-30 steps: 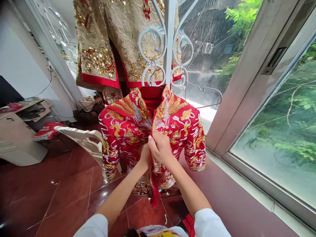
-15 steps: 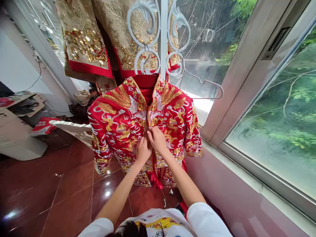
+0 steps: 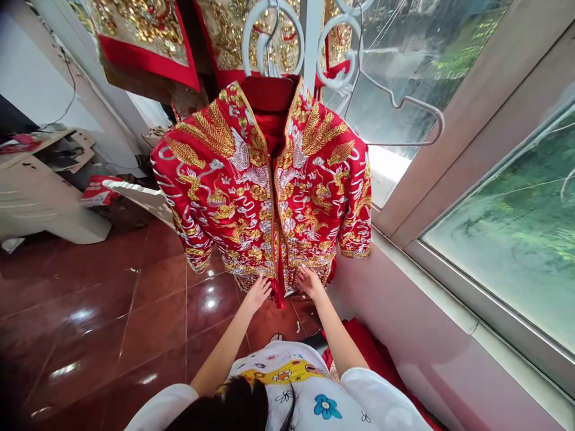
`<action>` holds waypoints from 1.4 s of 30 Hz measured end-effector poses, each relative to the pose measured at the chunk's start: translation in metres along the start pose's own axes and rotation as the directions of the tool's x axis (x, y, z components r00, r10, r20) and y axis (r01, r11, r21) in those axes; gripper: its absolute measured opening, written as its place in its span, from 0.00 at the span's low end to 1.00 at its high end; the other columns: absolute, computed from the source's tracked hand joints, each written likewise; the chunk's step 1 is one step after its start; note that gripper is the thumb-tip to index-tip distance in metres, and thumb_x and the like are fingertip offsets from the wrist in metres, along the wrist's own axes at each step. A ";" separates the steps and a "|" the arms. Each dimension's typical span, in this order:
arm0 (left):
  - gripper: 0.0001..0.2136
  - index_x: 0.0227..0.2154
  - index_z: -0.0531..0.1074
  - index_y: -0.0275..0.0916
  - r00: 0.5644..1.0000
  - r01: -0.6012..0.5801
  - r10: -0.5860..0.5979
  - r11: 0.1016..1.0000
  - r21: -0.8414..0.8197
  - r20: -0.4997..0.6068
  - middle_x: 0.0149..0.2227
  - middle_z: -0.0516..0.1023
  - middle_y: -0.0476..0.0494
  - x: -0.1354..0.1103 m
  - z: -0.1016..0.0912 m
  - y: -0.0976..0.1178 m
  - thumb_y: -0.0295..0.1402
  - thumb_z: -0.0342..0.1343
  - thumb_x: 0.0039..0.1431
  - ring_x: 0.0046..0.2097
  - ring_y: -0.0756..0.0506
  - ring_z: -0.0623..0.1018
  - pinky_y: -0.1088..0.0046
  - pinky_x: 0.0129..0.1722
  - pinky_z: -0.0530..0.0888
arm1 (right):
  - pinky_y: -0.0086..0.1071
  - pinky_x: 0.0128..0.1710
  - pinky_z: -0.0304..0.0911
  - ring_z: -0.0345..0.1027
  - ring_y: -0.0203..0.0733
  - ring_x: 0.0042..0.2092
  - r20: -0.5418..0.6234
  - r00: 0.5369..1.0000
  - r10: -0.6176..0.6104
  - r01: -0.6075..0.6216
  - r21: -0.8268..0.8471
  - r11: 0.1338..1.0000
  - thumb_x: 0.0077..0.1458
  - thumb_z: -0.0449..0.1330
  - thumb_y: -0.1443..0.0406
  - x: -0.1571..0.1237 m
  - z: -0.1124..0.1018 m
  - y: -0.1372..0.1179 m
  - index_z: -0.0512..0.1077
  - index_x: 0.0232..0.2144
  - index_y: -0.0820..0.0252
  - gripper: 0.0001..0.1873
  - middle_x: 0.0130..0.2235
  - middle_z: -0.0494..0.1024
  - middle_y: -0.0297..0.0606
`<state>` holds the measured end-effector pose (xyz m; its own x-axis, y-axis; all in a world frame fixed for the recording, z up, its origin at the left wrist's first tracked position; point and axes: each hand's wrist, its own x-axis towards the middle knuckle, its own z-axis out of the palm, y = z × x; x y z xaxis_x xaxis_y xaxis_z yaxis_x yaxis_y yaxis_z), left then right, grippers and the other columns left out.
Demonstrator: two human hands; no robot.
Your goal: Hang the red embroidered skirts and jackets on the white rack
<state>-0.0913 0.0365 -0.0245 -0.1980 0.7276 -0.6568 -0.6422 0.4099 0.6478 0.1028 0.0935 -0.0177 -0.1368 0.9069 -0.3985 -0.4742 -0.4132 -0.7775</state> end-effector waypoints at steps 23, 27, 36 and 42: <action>0.07 0.25 0.65 0.34 0.951 0.152 -0.072 0.956 -0.253 0.300 0.26 0.66 0.50 -0.062 0.036 -0.030 0.24 0.52 0.59 0.22 0.59 0.62 0.85 0.21 0.63 | 0.35 0.30 0.73 0.74 0.42 0.31 0.119 0.978 0.172 -0.190 0.162 0.968 0.49 0.64 0.66 -0.063 -0.001 0.009 0.69 0.40 0.63 0.15 0.33 0.79 0.39; 0.10 0.22 0.63 0.35 0.951 0.031 0.039 0.975 -0.221 0.307 0.23 0.63 0.54 -0.068 0.037 -0.034 0.25 0.60 0.51 0.22 0.58 0.60 0.82 0.22 0.60 | 0.31 0.28 0.72 0.74 0.40 0.29 0.025 0.994 0.111 -0.114 0.196 0.974 0.40 0.69 0.68 -0.067 0.005 0.010 0.70 0.38 0.61 0.20 0.32 0.79 0.37; 0.11 0.24 0.66 0.37 0.956 -0.146 0.191 0.969 -0.200 0.224 0.23 0.64 0.55 -0.069 0.042 -0.038 0.29 0.65 0.43 0.24 0.57 0.62 0.79 0.24 0.60 | 0.29 0.30 0.70 0.74 0.41 0.34 0.048 0.976 0.210 -0.215 0.181 0.960 0.31 0.70 0.72 -0.086 0.008 0.001 0.71 0.35 0.59 0.24 0.30 0.78 0.34; 0.11 0.26 0.69 0.36 0.964 -0.117 0.160 0.973 -0.200 0.212 0.26 0.68 0.52 -0.074 0.046 -0.038 0.30 0.66 0.40 0.27 0.55 0.66 0.78 0.26 0.61 | 0.31 0.35 0.69 0.73 0.42 0.38 0.019 0.989 0.145 -0.147 0.089 0.985 0.29 0.71 0.70 -0.083 0.009 -0.002 0.71 0.36 0.58 0.25 0.34 0.79 0.34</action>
<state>-0.0183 -0.0077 0.0168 -0.1367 0.8836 -0.4480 -0.7495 0.2035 0.6300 0.1067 0.0196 0.0213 -0.2206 0.8385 -0.4982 -0.5243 -0.5326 -0.6644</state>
